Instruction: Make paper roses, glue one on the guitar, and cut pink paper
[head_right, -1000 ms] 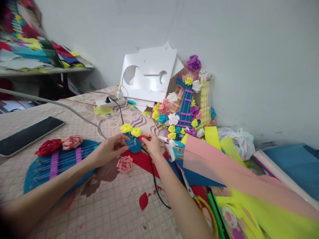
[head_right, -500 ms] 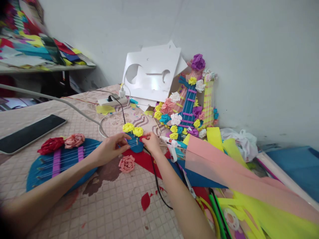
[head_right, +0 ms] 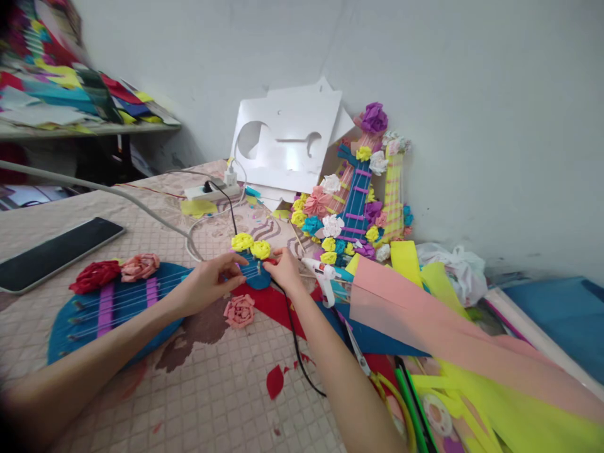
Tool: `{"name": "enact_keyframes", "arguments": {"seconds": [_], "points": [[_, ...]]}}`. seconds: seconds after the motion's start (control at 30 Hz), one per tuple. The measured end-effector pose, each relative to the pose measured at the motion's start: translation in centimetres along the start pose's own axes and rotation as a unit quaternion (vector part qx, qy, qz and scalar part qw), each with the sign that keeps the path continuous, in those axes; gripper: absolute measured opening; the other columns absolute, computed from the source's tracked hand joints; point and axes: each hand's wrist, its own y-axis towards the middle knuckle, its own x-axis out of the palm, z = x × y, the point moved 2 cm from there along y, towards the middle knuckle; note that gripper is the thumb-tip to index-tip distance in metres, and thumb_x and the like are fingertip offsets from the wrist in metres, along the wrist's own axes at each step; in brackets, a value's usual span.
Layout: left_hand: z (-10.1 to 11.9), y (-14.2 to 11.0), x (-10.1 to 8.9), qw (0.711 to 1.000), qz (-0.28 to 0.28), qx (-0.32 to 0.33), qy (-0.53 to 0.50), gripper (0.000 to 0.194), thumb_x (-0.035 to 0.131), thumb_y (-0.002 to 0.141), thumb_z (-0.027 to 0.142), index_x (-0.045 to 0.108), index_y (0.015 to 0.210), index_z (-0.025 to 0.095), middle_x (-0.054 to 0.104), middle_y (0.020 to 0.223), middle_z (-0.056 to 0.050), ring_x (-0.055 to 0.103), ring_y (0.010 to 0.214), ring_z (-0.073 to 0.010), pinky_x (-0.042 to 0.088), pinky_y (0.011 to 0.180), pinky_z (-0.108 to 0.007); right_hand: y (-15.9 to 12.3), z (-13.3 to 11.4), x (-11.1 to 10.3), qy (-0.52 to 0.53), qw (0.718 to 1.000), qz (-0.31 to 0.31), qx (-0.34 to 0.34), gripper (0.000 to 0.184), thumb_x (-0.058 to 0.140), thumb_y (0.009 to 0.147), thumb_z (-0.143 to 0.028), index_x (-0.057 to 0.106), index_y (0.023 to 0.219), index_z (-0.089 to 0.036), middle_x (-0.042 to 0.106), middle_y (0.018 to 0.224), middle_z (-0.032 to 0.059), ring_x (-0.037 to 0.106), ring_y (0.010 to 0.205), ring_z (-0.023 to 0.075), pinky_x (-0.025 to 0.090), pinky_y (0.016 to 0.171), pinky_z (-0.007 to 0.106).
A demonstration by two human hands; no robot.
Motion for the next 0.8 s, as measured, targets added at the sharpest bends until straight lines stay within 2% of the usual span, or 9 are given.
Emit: {"name": "enact_keyframes", "arguments": {"seconds": [0.3,0.43,0.53,0.67,0.73,0.8], "points": [[0.0,0.0,0.0,1.000,0.001,0.014,0.013,0.026,0.055,0.081,0.027,0.054,0.105,0.017,0.066,0.077,-0.001,0.061,0.067,-0.0133,0.048,0.062,-0.024,-0.4,-0.2,-0.2,-0.050,0.998,0.033,-0.026,0.028,0.063,0.068,-0.027,0.053,0.093,-0.020,0.054,0.065,-0.0046,0.055,0.061,0.0162,0.043,0.057,0.027],[-0.2,0.1,-0.1,1.000,0.006,0.014,0.020,0.027,0.056,0.081,0.027,0.054,0.106,0.018,0.067,0.079,-0.002,0.063,0.070,-0.0140,0.048,0.065,-0.025,-1.4,-1.4,-0.9,-0.070,0.995,0.059,-0.046,0.030,0.062,0.069,-0.025,0.053,0.097,-0.018,0.056,0.070,-0.0018,0.055,0.066,0.0177,0.044,0.063,0.030],[-0.5,0.1,-0.2,0.999,0.011,0.015,0.031,0.027,0.056,0.081,0.026,0.054,0.106,0.018,0.067,0.082,-0.002,0.064,0.074,-0.0151,0.049,0.068,-0.026,-3.9,-3.3,-2.0,-0.084,0.990,0.091,-0.069,0.031,0.056,0.075,-0.026,0.052,0.105,-0.016,0.057,0.084,0.0032,0.055,0.070,0.0179,0.044,0.067,0.031],[-0.8,0.1,-0.2,0.995,0.035,0.034,0.082,0.029,0.058,0.078,0.024,0.055,0.106,0.018,0.067,0.094,-0.006,0.064,0.088,-0.0190,0.049,0.078,-0.031,-8.9,-5.2,-4.1,-0.080,0.983,0.082,-0.144,0.020,0.050,0.082,-0.023,0.056,0.102,-0.019,0.060,0.091,0.0046,0.056,0.072,0.0162,0.044,0.066,0.027],[-0.8,0.1,0.0,0.994,0.037,0.043,0.099,0.028,0.059,0.077,0.024,0.056,0.104,0.018,0.066,0.098,-0.007,0.063,0.091,-0.0203,0.049,0.081,-0.033,-11.2,-5.0,-5.4,-0.092,0.980,0.082,-0.155,0.013,0.046,0.086,-0.024,0.059,0.088,-0.020,0.062,0.083,0.0028,0.056,0.069,0.0159,0.043,0.065,0.026],[-0.7,0.1,0.1,0.994,0.025,0.047,0.099,0.026,0.060,0.076,0.024,0.056,0.100,0.018,0.066,0.098,-0.007,0.063,0.090,-0.0202,0.049,0.080,-0.032,-12.8,-3.8,-6.9,-0.095,0.984,0.087,-0.121,0.016,0.046,0.088,-0.028,0.057,0.081,-0.020,0.060,0.070,0.0003,0.055,0.061,0.0147,0.041,0.059,0.025]]}}
